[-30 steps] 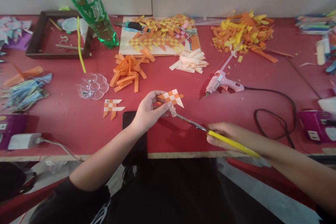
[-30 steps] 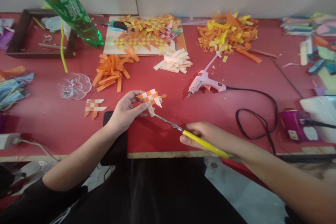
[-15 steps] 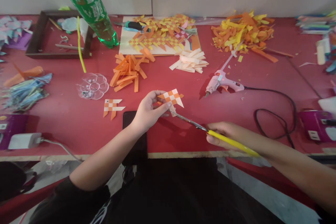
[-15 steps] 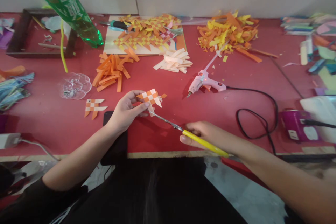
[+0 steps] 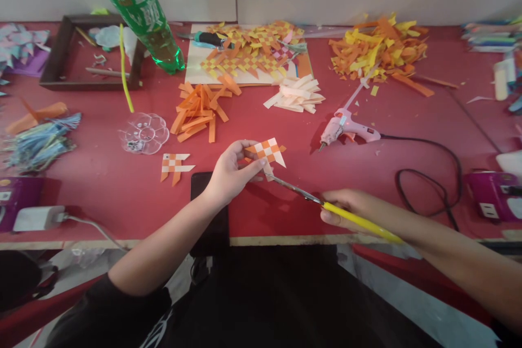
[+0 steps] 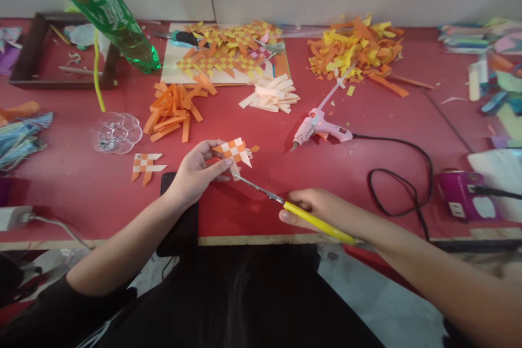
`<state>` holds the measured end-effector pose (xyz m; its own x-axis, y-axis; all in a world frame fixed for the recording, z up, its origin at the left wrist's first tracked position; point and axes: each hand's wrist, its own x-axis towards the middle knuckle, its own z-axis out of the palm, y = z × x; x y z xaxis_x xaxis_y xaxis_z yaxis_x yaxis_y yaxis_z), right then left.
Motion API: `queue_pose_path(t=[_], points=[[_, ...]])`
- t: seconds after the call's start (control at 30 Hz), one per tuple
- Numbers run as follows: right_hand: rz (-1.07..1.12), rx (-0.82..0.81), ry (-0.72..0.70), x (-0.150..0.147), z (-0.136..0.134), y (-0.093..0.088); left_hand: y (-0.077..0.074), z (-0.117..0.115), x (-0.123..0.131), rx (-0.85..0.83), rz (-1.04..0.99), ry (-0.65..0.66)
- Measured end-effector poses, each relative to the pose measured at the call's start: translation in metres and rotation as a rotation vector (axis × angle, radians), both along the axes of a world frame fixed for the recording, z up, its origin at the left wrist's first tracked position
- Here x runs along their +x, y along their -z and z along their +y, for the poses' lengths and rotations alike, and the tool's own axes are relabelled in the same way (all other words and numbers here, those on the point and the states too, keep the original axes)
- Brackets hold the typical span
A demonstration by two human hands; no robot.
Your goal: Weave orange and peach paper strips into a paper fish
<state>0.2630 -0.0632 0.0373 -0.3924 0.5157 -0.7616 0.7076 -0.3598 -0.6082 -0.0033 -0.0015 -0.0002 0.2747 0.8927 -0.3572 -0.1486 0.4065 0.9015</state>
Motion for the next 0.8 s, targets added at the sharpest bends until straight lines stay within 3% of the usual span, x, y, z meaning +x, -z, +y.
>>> queue_pose_path(t=[0.47, 0.63, 0.8], points=[[-0.036, -0.018, 0.078, 0.005, 0.0, 0.012, 0.002, 0.001, 0.0, 0.029, -0.029, -0.04], [-0.005, 0.058, 0.071, 0.01, -0.004, 0.018, 0.004, 0.003, -0.002, 0.089, -0.102, -0.131], [0.015, 0.192, 0.079, 0.004, -0.004, 0.007, 0.006, 0.006, -0.004, 0.068, -0.171, -0.178]])
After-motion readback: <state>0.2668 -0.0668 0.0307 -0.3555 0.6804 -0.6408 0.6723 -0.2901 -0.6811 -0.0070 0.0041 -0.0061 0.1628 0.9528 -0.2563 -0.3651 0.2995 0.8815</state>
